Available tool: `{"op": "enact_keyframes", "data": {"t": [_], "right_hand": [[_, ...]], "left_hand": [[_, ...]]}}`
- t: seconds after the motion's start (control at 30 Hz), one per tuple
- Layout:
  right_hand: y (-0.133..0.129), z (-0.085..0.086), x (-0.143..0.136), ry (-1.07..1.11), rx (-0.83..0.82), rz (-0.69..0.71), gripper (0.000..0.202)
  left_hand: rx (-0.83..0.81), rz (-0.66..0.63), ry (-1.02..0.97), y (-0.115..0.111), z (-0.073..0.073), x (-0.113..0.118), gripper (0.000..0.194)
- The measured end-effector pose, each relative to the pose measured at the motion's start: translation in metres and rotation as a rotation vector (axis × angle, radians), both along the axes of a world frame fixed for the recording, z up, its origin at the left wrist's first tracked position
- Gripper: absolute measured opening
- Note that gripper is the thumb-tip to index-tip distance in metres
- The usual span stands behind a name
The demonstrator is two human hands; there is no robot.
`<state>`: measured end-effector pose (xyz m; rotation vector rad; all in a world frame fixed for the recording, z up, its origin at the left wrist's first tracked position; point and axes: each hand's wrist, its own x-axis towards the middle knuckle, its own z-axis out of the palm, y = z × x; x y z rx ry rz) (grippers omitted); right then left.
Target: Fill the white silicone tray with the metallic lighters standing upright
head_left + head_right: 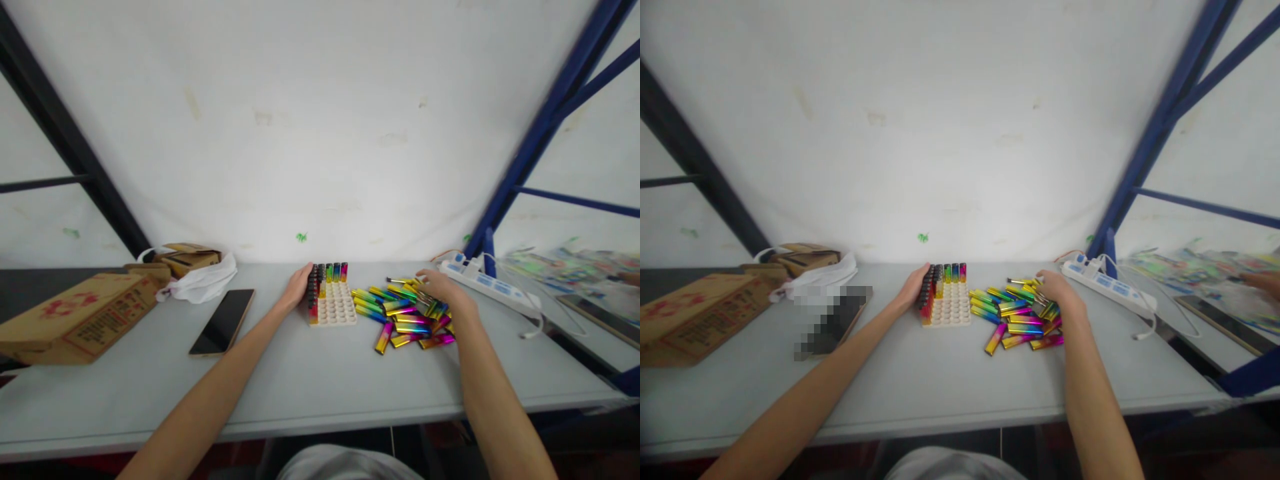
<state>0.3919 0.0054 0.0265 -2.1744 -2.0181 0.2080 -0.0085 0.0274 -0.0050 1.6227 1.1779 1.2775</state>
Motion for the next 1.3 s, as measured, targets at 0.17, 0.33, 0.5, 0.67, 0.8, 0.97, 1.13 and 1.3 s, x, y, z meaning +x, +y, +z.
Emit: {"op": "enact_keyframes", "data": {"t": [0.17,0.33,0.5,0.67,0.8,0.97,1.13,1.3], "right_hand": [[-0.002,0.000,0.010,0.003,0.006,0.015,0.045],[0.004,-0.004,0.003,-0.053,0.036,0.043,0.036],[0.012,-0.012,-0.014,-0.019,0.126,0.173,0.036],[0.020,-0.020,-0.028,-0.053,0.143,0.216,0.028],[0.020,-0.020,-0.035,0.049,0.256,0.208,0.020],[0.008,-0.005,-0.058,0.618,0.363,0.284,0.037],[-0.013,0.010,-0.102,1.095,0.210,0.492,0.052],[-0.026,0.009,-0.144,1.325,0.057,0.480,0.045]], "left_hand": [[-0.011,0.020,0.007,0.000,0.000,0.000,0.057],[-0.004,0.017,-0.018,-0.002,0.003,0.002,0.056],[-0.017,0.022,-0.006,-0.004,0.006,0.003,0.057],[-0.008,0.011,-0.017,-0.004,0.005,0.002,0.057],[-0.008,0.014,0.003,-0.003,0.003,0.002,0.059],[-0.004,0.017,0.025,-0.003,0.004,0.001,0.061],[-0.008,0.018,0.027,-0.004,0.005,0.002,0.062],[-0.017,0.014,0.018,-0.005,0.005,0.002,0.062]]}}
